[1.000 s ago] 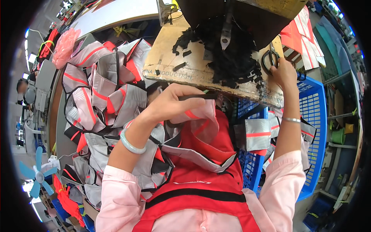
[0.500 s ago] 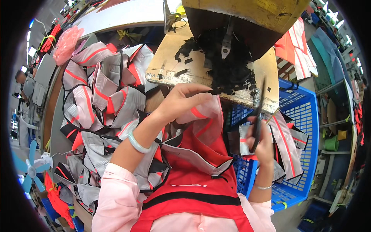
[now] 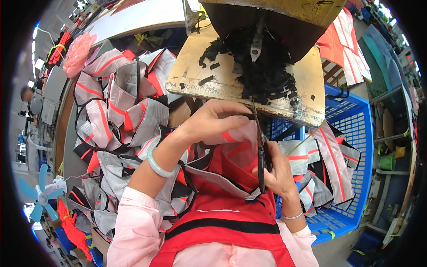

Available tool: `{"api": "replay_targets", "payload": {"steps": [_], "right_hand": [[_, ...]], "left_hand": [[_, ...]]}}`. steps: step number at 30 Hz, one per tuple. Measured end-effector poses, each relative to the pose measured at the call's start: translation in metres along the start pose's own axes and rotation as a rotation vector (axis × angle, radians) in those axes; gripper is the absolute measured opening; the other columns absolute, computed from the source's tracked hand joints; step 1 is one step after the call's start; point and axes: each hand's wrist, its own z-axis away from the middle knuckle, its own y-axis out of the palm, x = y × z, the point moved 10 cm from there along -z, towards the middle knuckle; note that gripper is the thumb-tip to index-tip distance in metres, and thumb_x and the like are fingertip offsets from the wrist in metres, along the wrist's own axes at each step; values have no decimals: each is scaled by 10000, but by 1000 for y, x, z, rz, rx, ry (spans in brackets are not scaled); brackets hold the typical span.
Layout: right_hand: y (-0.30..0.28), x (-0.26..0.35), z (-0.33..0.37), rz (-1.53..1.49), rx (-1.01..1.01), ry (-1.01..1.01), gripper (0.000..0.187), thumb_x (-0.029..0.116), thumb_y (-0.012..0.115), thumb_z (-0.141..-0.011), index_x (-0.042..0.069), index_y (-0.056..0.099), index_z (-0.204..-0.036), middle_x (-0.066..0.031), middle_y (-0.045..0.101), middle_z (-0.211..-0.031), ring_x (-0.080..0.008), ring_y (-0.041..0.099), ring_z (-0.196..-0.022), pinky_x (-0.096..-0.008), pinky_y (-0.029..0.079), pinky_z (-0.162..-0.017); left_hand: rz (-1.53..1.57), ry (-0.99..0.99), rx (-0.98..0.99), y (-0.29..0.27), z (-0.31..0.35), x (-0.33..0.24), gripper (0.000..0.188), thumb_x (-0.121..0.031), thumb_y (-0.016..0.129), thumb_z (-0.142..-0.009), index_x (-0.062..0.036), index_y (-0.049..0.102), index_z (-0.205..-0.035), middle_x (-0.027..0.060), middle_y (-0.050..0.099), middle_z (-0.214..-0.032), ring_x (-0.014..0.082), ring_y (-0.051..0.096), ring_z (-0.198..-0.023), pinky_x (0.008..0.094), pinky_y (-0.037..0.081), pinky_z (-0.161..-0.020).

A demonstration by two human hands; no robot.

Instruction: The person sews reflective safety bags using a sewing machine, aligning the fabric edges and guiding them through the machine. They handle multiple bags, adjusting the material and occasionally using scissors to trim excess fabric. The finished bags are placed into a blue basket.

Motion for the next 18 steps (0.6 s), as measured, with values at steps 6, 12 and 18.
{"api": "replay_targets", "payload": {"steps": [6, 12, 18], "right_hand": [[-1, -4, -1, -93, -44, 35, 445, 271, 733, -779, -3, 537, -1069, -99, 639, -671, -178, 606, -576, -307, 462, -543], [-82, -41, -30, 109, -354, 113, 286, 201, 645, -846, 5, 600, -1049, -136, 693, -786, -258, 687, -706, -336, 505, -640], [-187, -54, -89, 777, -437, 331, 531, 529, 616, -827, 55, 659, -1063, -201, 687, -868, -382, 654, -857, -453, 483, -754]], "left_hand": [[37, -62, -8, -4, -7, 10, 272, -103, 664, -863, 30, 648, -1100, 44, 678, -1008, 92, 594, -945, 252, 467, -855], [51, 32, -224, -55, -21, -4, 245, -89, 654, -862, -1, 629, -1088, 11, 642, -965, 77, 585, -890, 235, 466, -813], [-264, 62, -265, -72, -60, -24, 307, -185, 662, -877, 20, 648, -1105, 18, 639, -966, 78, 559, -890, 220, 440, -810]]}}
